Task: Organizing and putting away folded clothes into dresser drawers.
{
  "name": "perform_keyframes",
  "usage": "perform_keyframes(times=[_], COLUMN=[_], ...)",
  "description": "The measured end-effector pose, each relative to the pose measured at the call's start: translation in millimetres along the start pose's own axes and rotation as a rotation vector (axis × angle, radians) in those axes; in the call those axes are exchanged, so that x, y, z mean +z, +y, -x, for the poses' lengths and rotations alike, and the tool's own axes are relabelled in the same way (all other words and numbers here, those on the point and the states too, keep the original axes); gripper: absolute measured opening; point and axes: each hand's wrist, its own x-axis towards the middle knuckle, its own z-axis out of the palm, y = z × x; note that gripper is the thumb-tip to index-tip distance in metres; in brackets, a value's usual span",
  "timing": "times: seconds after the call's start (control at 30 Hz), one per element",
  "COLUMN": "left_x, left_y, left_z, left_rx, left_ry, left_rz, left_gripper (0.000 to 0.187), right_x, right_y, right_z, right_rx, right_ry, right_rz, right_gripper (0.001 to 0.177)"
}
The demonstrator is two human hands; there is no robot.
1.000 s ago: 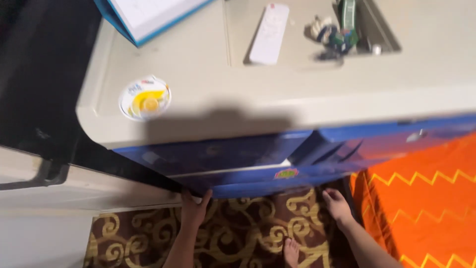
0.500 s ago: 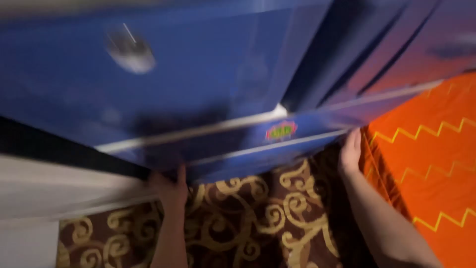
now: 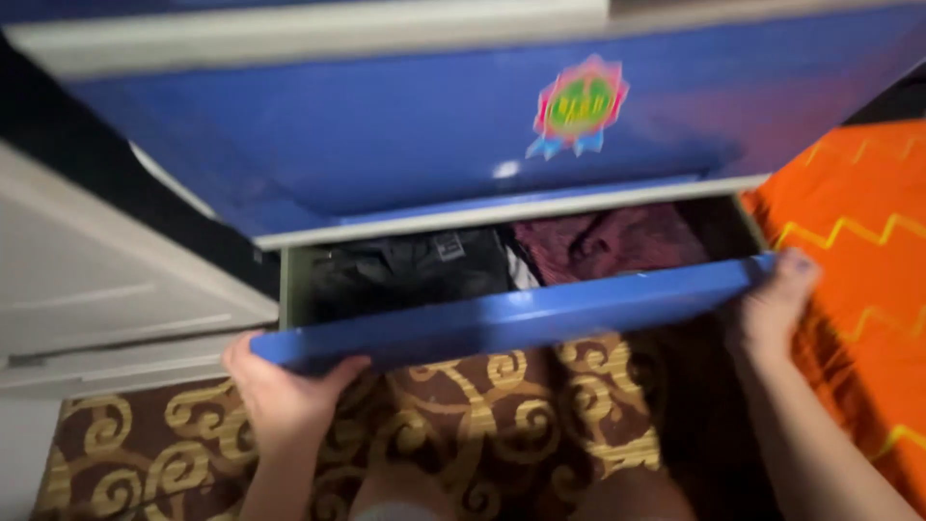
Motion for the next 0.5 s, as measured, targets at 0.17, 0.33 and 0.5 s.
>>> perform_keyframes(times=[0.17,0.33,0.5], left_x=[-19,-33,-39], left_y=[-36,-58,-66], left_z=[73,124,161], left_rx=[0.062,0.101,-0.005], left_ry=[0.108,0.213,0.227], left_rz=[-0.009,0.022,0.301], left_gripper=[0.118,0.131,0.132], right_x=[-65,-109,-116], right_y=[-9,-2,-48], right_z=[61,107,131], right_rx=[-0.152,0.058,0.300], right_ry=[0.033,0.156,0.064], right_rz=[0.164,-0.277,-0.670], right_gripper=[0.021,0.020,0.015])
